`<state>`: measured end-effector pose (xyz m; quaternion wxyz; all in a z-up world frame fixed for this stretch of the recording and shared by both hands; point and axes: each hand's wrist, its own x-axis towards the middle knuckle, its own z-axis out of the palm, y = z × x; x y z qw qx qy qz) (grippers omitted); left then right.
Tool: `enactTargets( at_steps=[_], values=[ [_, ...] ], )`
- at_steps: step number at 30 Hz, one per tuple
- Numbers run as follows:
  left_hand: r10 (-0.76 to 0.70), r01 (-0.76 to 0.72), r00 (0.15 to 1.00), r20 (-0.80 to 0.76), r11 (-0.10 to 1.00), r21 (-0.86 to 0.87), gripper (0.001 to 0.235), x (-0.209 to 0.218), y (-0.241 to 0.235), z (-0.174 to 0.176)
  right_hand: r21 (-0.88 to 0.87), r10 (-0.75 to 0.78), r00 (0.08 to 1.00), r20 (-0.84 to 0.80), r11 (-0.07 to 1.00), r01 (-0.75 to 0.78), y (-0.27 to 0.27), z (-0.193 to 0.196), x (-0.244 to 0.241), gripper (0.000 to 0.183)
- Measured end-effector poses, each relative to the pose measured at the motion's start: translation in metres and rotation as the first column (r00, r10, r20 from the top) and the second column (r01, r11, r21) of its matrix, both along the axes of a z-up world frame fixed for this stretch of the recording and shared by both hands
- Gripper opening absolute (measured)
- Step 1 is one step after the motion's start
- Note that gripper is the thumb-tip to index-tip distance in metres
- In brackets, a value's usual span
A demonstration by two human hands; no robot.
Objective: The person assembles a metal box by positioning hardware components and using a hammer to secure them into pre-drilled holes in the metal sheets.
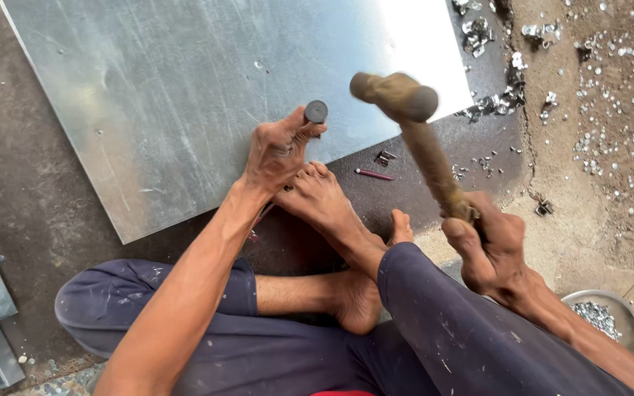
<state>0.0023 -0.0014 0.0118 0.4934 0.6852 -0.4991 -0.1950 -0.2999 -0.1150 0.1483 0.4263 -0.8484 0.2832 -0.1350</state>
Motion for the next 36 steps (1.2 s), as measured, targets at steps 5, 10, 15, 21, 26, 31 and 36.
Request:
enactTargets(
  at_steps=[5, 10, 15, 21, 26, 31, 36],
  values=[
    [-0.017, 0.022, 0.994, 0.11, 0.999, -0.046, 0.018, -0.001, 0.005, -0.004, 0.003, 0.01, 0.996, -0.088, 1.0, -0.01, 0.008, 0.001, 0.004, 0.024],
    [0.056, -0.059, 0.994, -0.092, 0.998, -0.035, 0.015, -0.003, 0.0, 0.002, 0.097, -0.02, 0.994, -0.112, 0.995, 0.031, 0.003, -0.006, 0.008, 0.022],
    [0.057, -0.057, 0.998, -0.017, 0.998, -0.018, 0.016, -0.001, 0.009, -0.004, 0.102, -0.008, 0.979, -0.205, 0.994, 0.029, -0.001, -0.037, -0.006, 0.029],
    [0.788, -0.798, 0.589, 0.181, 0.602, -0.023, 0.026, 0.087, 0.127, -0.026, -0.366, -0.304, 0.887, -0.349, 0.915, 0.17, -0.105, -0.106, 0.019, 0.037],
    [0.841, -0.879, 0.389, 0.376, 0.461, -0.121, 0.039, 0.108, 0.185, -0.042, -0.148, -0.336, 0.931, -0.141, 0.937, 0.316, -0.136, -0.106, 0.065, 0.049],
    [0.923, -0.93, 0.345, 0.17, 0.311, 0.198, 0.03, 0.066, 0.203, -0.015, -0.401, -0.256, 0.814, -0.522, 0.916, 0.031, -0.112, -0.087, 0.033, 0.042],
    [0.905, -0.913, 0.391, 0.169, 0.405, -0.056, 0.026, 0.04, 0.185, 0.014, -0.201, -0.039, 0.965, -0.26, 0.98, -0.014, -0.056, -0.086, 0.012, 0.024]
  ],
)
